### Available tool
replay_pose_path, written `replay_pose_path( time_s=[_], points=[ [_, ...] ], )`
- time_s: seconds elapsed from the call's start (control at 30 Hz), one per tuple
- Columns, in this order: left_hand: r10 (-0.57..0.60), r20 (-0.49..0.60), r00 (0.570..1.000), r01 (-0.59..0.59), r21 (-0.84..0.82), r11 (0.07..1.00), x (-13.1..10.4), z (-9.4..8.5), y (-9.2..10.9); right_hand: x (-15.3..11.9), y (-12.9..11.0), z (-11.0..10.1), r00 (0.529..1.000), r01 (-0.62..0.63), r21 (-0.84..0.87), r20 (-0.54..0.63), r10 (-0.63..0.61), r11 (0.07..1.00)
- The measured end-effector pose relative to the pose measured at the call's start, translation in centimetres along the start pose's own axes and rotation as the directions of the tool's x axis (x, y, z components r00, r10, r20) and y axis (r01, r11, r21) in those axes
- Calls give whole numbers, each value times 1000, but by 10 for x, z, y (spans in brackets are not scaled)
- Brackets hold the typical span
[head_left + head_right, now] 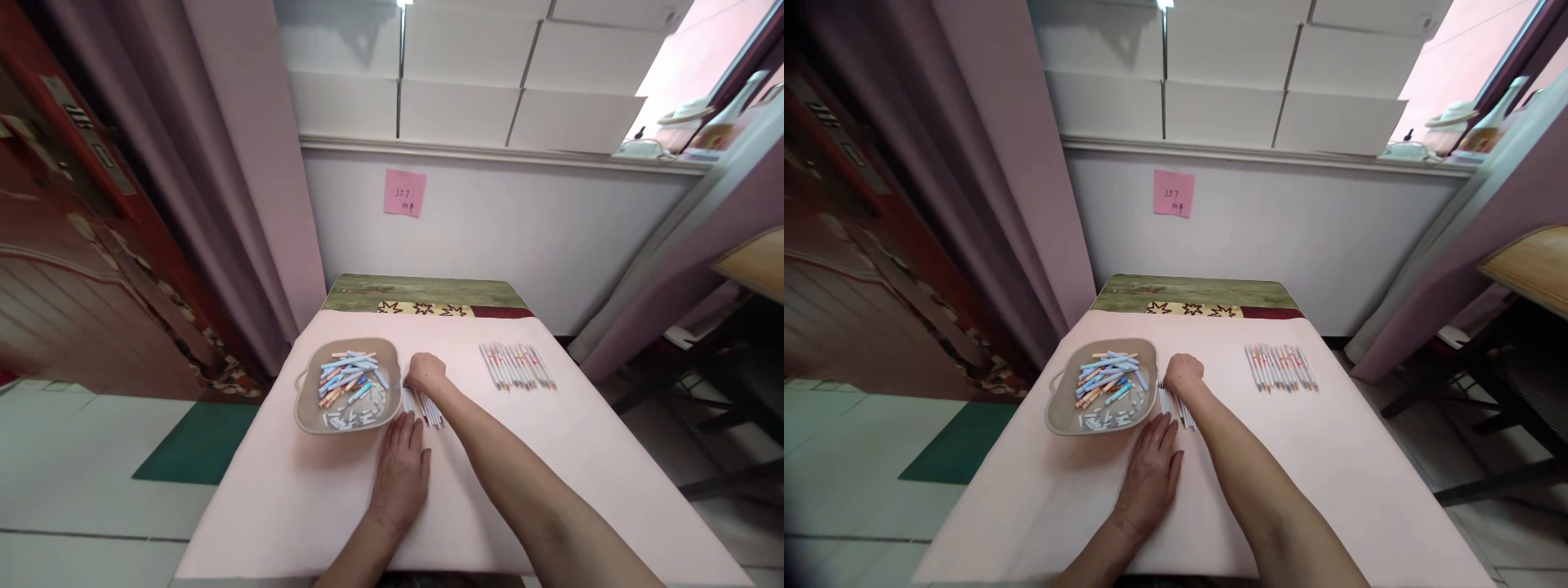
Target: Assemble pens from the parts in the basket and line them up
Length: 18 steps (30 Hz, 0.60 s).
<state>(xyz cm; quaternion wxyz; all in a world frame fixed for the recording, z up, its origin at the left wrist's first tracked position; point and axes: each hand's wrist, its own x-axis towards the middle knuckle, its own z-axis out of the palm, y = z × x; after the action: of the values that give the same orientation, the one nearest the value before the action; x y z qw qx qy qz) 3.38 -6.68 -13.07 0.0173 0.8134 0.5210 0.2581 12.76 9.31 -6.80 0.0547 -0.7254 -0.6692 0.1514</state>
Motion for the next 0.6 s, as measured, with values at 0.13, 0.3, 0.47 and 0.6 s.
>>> replay_pose_path(
  time_s=[0.13, 0.3, 0.47, 0.6],
  points=[
    [6, -17, 1000, -6, -2, 1000, -1, 1, -2, 0, 6, -21, 998, -48, 68, 39, 46, 996],
    [12, -17, 1000, -11, 27, 1000, -2, 2, -2, -7, 54, -56, 1000, 6, 235, -13, -3, 972],
    [20, 9, 1000, -20, 42, 999, -1, 3, -3, -24, 95, -54, 997, 58, 388, -74, -32, 920],
    [36, 27, 999, -36, 16, 999, 0, 4, -4, -30, 100, -45, 983, 161, 460, -149, -103, 873]
  ],
)
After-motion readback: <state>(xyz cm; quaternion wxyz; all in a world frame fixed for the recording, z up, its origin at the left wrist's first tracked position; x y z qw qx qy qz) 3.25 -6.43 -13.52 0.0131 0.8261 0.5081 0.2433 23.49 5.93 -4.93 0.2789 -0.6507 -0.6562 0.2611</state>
